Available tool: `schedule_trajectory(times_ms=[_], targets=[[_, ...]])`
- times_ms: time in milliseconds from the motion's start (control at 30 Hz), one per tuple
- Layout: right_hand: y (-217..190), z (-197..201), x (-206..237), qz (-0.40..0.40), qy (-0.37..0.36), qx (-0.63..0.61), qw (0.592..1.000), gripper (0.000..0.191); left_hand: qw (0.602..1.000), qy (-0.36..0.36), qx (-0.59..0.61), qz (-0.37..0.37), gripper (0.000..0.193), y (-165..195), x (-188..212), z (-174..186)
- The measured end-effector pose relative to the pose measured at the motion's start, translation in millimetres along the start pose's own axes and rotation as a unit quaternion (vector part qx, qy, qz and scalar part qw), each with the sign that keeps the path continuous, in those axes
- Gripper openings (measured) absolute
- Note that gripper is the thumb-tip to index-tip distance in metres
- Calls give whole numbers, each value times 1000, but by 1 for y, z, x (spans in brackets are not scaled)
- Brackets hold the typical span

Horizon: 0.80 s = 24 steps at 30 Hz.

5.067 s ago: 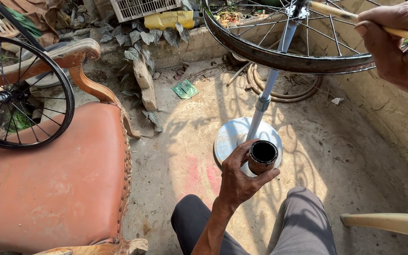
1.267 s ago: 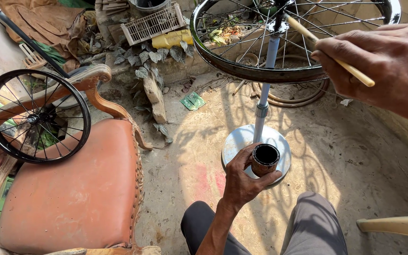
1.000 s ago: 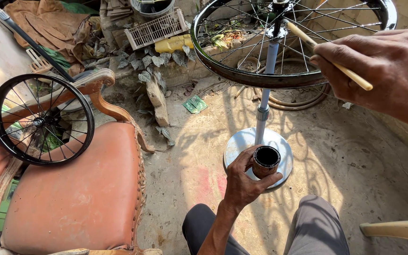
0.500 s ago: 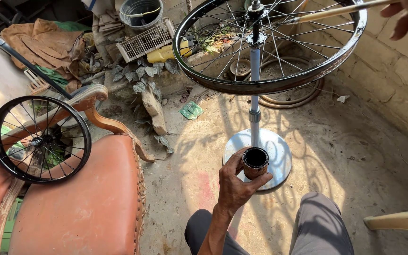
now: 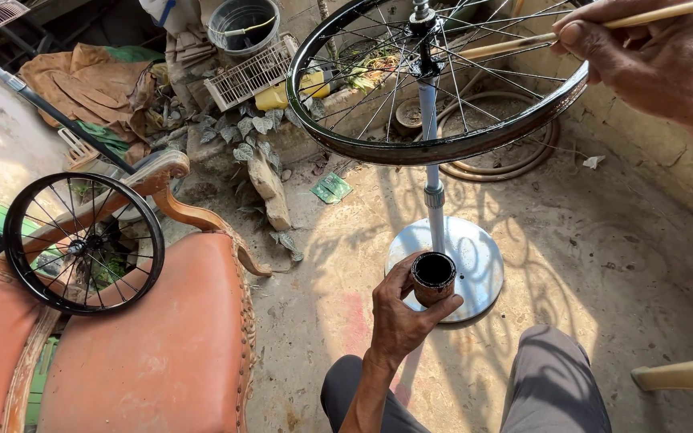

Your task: The person paints a bicycle wheel black using a brush and a small paint can. They dip the brush into the paint and apply it to the rim and spokes while the wheel is mounted on a stand. The person later stands to continue painting the wheel.

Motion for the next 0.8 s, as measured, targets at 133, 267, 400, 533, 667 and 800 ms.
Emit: schedule_trajectory(times_ms=[133,267,400,533,667,800], targets=[[26,0,-1,-69,28,-49,996,22,1000,1,1,-1,66,-1,-5,0],[38,-5,0,-28,-11,-2,1000,22,1000,-2,-1,0,66,-4,-9,0],[38,-4,-5,63,-3,31,997,18,1000,-3,-9,-6,65,-6,-12,-5],[40,-12,-11,34,-19,45,998,18,1000,-3,-15,2,68,-8,-12,7],[26,-19,-17,75,-11,39,996,17,1000,-2,-13,-6,65,-9,-13,18],[16,-29,-25,85,-20,76,993,16,1000,-3,-14,-7,66,-13,-16,29]])
Point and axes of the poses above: each hand's wrist, its own x-axis away from the middle knuckle, its own z-axis out of the back of the hand, y = z × x, the point moved 6 cm from there along -x, towards the middle knuckle, and after that the axes turned 3 degrees about z, right-handed, at the moved point
